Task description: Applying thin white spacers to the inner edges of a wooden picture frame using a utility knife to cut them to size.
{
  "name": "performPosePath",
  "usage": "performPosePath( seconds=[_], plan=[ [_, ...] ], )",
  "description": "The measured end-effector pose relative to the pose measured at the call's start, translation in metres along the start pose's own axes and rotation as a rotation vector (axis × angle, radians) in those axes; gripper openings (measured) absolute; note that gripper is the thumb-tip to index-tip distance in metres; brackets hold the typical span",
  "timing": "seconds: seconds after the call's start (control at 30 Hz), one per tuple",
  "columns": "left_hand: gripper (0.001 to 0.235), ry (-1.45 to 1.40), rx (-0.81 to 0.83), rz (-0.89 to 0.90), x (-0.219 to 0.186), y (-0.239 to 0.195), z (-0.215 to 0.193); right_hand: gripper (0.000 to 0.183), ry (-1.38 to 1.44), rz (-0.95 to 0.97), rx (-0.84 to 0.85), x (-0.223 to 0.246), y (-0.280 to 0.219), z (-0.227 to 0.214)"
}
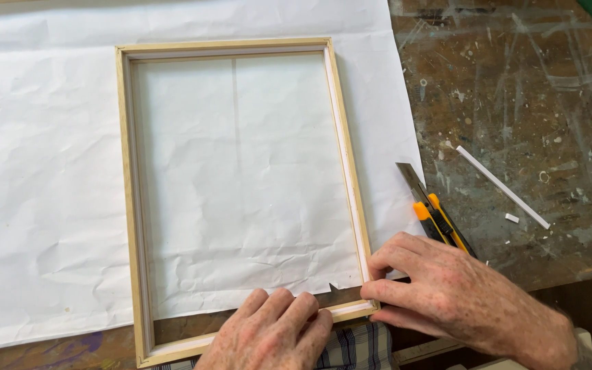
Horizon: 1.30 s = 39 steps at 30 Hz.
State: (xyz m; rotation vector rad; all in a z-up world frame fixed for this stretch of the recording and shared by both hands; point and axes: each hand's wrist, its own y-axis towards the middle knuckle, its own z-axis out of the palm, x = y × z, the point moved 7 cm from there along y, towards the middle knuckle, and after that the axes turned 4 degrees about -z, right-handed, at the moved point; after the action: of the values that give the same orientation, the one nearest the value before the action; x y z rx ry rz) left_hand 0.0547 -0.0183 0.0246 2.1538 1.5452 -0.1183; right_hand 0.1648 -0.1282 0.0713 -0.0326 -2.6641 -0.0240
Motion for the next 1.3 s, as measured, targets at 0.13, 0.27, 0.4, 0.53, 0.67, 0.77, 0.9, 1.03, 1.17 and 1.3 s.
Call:
performPosePath(
  seconds=[0.13, 0.27, 0.4, 0.53, 0.67, 0.77, 0.9, 1.03, 1.17, 1.3],
  plan=[
    [0.013, 0.004, 0.003, -0.038, -0.002, -0.002, -0.001, 0.01, 0.096, 0.146, -0.028, -0.001, -0.005, 0.01],
    [0.013, -0.014, -0.03, -0.055, -0.003, -0.003, -0.001, 0.009, 0.061, 0.252, -0.026, -0.002, -0.013, 0.024],
    [0.015, 0.011, -0.102, -0.092, -0.002, 0.0, -0.007, 0.007, -0.225, 0.171, 0.016, 0.013, -0.01, 0.026],
    [0.018, 0.086, -0.149, -0.071, -0.006, 0.001, -0.012, 0.011, -0.43, 0.089, 0.047, 0.019, -0.009, 0.029],
    [0.018, 0.021, -0.161, -0.115, 0.003, -0.005, -0.024, 0.005, -0.302, 0.106, 0.016, 0.016, -0.011, 0.027],
    [0.016, 0.002, -0.139, -0.138, 0.018, -0.021, -0.039, 0.011, -0.214, 0.112, -0.066, 0.012, -0.011, 0.026],
    [0.023, 0.072, -0.236, -0.328, 0.032, -0.042, -0.057, 0.005, -0.202, 0.214, -0.13, 0.005, -0.02, 0.03],
    [0.02, 0.135, -0.238, -0.338, 0.026, -0.047, -0.053, 0.003, -0.286, 0.167, -0.225, 0.01, -0.017, 0.025],
    [0.02, 0.091, -0.124, -0.398, 0.019, -0.07, -0.022, 0.007, -0.353, 0.153, -0.219, 0.013, -0.014, 0.025],
    [0.007, 0.195, -0.175, -0.44, 0.019, -0.065, -0.021, 0.007, -0.346, 0.132, -0.217, 0.016, -0.013, 0.025]
  ],
)
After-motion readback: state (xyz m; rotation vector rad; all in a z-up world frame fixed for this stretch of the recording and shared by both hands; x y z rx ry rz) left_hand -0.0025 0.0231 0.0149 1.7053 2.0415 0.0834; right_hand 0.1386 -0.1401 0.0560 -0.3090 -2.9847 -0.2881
